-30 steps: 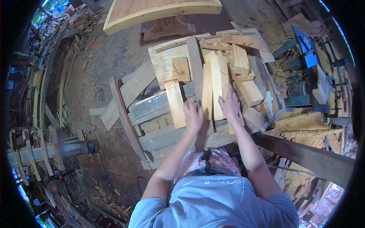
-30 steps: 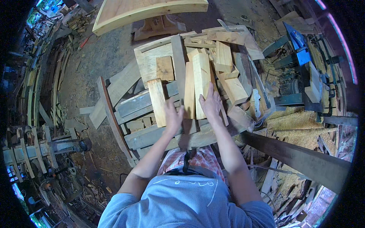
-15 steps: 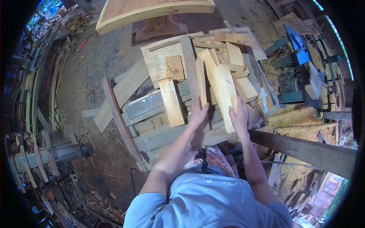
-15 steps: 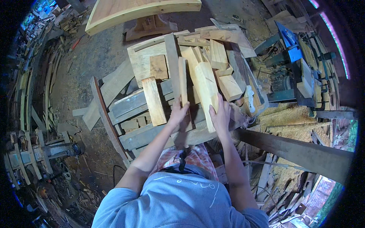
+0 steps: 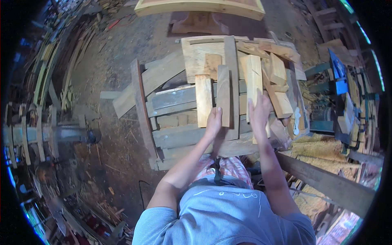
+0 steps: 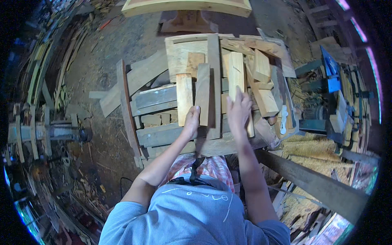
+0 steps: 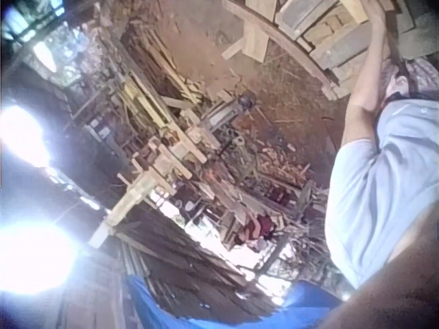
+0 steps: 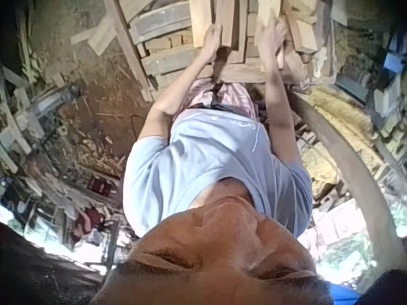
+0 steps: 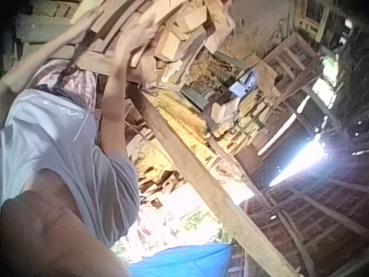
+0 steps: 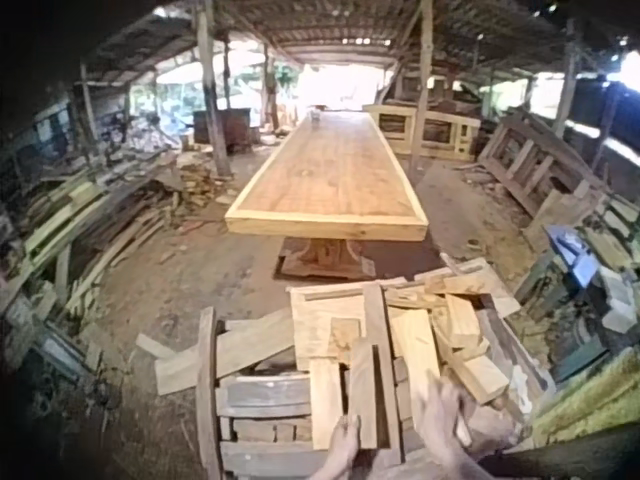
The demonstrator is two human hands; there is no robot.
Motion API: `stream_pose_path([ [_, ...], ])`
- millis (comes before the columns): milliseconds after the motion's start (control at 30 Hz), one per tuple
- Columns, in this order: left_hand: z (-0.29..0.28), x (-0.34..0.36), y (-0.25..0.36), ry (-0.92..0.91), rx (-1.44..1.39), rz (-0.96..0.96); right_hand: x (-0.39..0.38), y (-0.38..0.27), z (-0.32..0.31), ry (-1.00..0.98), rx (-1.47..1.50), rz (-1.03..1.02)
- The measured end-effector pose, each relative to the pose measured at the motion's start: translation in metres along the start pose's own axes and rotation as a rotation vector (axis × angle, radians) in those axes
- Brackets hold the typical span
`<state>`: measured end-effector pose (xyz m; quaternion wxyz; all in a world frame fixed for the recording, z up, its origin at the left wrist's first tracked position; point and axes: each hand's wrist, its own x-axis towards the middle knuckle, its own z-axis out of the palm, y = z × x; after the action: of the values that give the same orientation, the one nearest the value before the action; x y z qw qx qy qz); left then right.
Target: The person cuts a piece of wood using a hand saw, then picks up the wooden pieces and aligns them together by hand.
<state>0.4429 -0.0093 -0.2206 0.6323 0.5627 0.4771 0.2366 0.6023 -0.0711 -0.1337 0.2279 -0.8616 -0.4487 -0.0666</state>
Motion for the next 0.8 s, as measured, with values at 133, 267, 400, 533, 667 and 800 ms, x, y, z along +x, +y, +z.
stream_pose_path([
  [133,-0.006,-0.049,0.016,0.096,-0.004,0.091,-0.054,-0.053,0.031,-0.556,0.562,0.398],
  [267,-0.032,-0.084,-0.010,0.146,0.161,-0.045,-0.095,-0.083,0.051,-0.552,0.583,0.265],
  [400,-0.039,-0.099,-0.030,0.080,0.283,-0.099,-0.127,-0.073,0.066,-0.678,0.544,0.363],
  [533,-0.048,-0.097,-0.021,0.012,0.460,-0.137,-0.142,-0.054,0.083,-0.618,0.495,0.294],
  [667,-0.066,-0.050,-0.020,0.284,0.277,-0.053,-0.127,-0.047,0.082,-0.654,0.514,0.413],
  [800,-0.067,0.014,-0.029,0.141,0.189,-0.053,-0.119,-0.051,0.087,-0.640,0.571,0.403],
])
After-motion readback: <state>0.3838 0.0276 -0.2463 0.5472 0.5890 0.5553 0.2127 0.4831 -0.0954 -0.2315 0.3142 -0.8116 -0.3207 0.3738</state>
